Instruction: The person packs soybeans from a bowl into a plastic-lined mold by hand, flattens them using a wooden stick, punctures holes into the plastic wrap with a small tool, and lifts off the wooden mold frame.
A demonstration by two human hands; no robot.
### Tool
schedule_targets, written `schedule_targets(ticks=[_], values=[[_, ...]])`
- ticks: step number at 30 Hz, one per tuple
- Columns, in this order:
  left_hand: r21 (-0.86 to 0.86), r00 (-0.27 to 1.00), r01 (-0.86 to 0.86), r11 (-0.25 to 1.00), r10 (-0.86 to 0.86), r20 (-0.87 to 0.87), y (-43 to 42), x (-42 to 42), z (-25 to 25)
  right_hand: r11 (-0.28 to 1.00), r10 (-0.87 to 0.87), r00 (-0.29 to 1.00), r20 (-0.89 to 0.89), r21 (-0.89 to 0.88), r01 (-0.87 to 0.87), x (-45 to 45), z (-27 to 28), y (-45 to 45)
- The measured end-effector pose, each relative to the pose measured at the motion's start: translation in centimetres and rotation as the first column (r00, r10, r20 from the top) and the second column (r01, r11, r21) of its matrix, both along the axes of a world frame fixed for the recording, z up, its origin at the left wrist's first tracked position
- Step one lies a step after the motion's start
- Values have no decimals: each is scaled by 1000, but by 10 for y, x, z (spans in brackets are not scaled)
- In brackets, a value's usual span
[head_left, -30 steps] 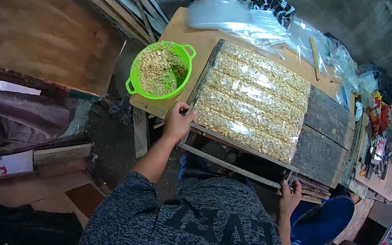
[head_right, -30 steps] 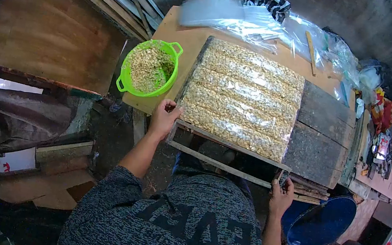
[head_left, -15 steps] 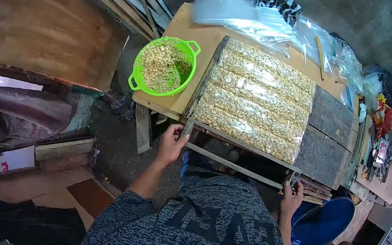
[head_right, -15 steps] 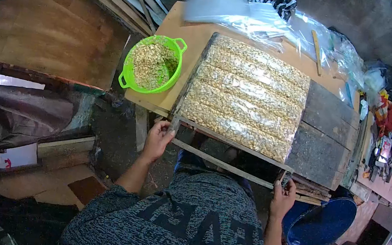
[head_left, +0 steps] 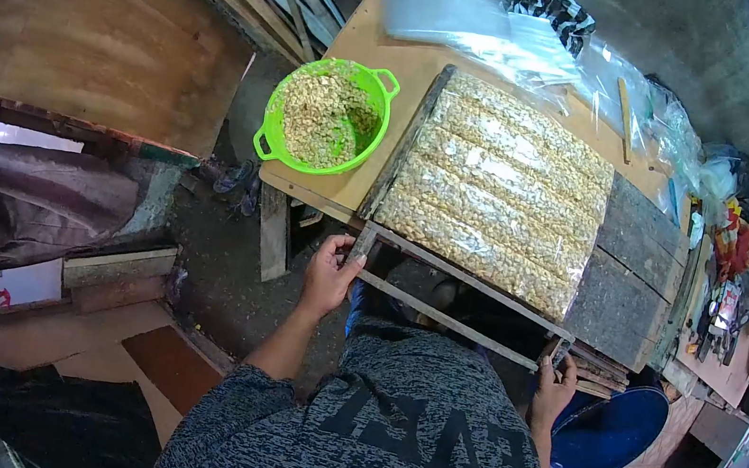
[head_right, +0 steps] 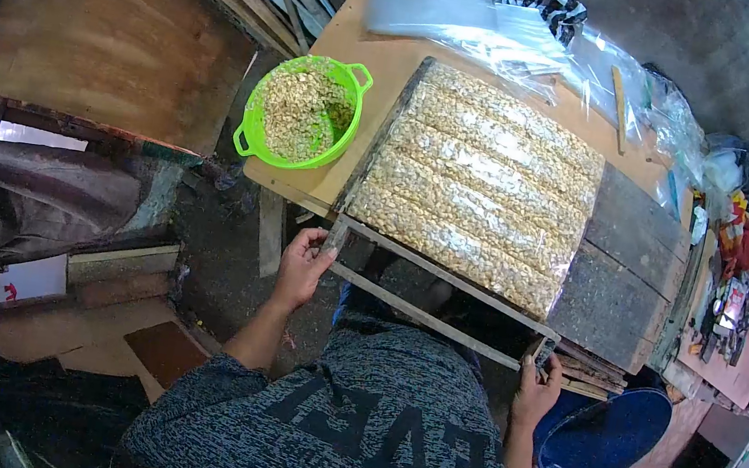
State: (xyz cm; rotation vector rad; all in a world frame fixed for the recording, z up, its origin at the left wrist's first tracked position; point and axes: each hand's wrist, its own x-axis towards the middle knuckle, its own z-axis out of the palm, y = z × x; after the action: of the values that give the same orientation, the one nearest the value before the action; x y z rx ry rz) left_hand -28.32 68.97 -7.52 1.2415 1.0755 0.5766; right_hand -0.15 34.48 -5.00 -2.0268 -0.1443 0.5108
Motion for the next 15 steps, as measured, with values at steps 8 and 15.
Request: schedule_targets(ticks=[8,15], values=[[18,1000,-7,1000,7,-15,2,4,-5,996,-70,994,-89,47,75,3,-8,3],[14,1000,-5,1000,6,-24,2,3,-3,996,21,999,25,-92,-18,2,3,11]])
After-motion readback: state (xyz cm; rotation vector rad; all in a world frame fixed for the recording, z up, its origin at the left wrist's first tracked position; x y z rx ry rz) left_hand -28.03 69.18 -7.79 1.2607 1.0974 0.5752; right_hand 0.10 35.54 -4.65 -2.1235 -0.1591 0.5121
